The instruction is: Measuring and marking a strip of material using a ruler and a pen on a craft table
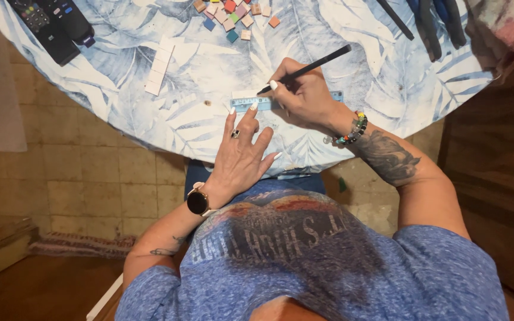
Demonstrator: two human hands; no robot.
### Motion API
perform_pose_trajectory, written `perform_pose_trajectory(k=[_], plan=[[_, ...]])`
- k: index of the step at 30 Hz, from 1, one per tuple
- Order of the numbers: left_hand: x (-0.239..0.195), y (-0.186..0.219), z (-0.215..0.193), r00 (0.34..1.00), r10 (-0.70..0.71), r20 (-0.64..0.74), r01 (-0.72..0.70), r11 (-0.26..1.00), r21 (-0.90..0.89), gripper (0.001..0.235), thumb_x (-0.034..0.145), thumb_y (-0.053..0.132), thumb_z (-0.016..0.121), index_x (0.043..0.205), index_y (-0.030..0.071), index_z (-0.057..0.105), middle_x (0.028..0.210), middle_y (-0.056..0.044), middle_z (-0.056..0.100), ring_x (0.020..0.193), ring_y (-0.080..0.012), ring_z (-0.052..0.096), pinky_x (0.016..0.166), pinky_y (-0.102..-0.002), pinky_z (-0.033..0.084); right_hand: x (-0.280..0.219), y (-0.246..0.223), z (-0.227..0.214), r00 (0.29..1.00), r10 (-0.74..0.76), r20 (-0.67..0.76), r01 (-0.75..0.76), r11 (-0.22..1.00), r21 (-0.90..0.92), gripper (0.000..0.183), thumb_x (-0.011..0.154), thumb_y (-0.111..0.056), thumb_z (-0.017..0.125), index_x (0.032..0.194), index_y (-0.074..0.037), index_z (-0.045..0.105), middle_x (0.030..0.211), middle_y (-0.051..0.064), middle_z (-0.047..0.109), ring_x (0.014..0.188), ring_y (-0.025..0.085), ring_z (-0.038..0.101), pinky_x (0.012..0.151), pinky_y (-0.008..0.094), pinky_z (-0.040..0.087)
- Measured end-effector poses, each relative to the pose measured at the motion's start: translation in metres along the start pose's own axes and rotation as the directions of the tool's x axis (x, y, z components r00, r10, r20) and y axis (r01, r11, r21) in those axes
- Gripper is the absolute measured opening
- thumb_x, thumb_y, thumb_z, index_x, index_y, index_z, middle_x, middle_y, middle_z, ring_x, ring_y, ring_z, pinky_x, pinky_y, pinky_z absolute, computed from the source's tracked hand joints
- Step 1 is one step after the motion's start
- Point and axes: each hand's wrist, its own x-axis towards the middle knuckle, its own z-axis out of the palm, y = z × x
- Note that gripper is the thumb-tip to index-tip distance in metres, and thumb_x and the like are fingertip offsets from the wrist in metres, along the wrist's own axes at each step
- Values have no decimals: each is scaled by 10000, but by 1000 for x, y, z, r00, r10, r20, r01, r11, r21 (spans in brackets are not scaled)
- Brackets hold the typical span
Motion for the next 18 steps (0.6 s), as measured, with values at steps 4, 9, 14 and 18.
perform_pose_trajectory(k=[4,9,14,18], plan=[[-1,-2,1,1000,14,-19,-14,1000,-10,414,818,367,559,1048,80,367,1118,-213,327,1203,-307,297,957,-537,251,-2,4,-9,998,-65,19,64,997,47,114,856,-73,468,763,-7,472,530,26,463,450,75,435,421,191,333],[-1,-1,1,1000,15,-2,-15,1000,15,443,794,397,581,1031,79,383,1179,-260,332,1220,-289,252,968,-530,252,-7,11,-16,987,-163,-16,162,986,-49,164,864,-120,493,750,-3,503,567,35,491,466,84,441,413,189,329],[0,0,-2,1000,11,-1,-11,1000,9,411,810,378,568,1023,79,384,1184,-260,333,1229,-291,246,974,-523,246,-8,13,-17,986,-168,-14,167,982,-85,143,846,-97,500,743,-1,525,600,27,478,456,73,378,401,187,282],[3,1,-3,1000,4,-10,-4,1000,-30,400,790,350,602,998,69,406,1158,-235,305,1178,-267,312,951,-531,268,-8,15,-17,979,-203,15,203,971,-127,126,825,-98,493,754,-4,540,605,22,492,470,85,395,414,205,302]])
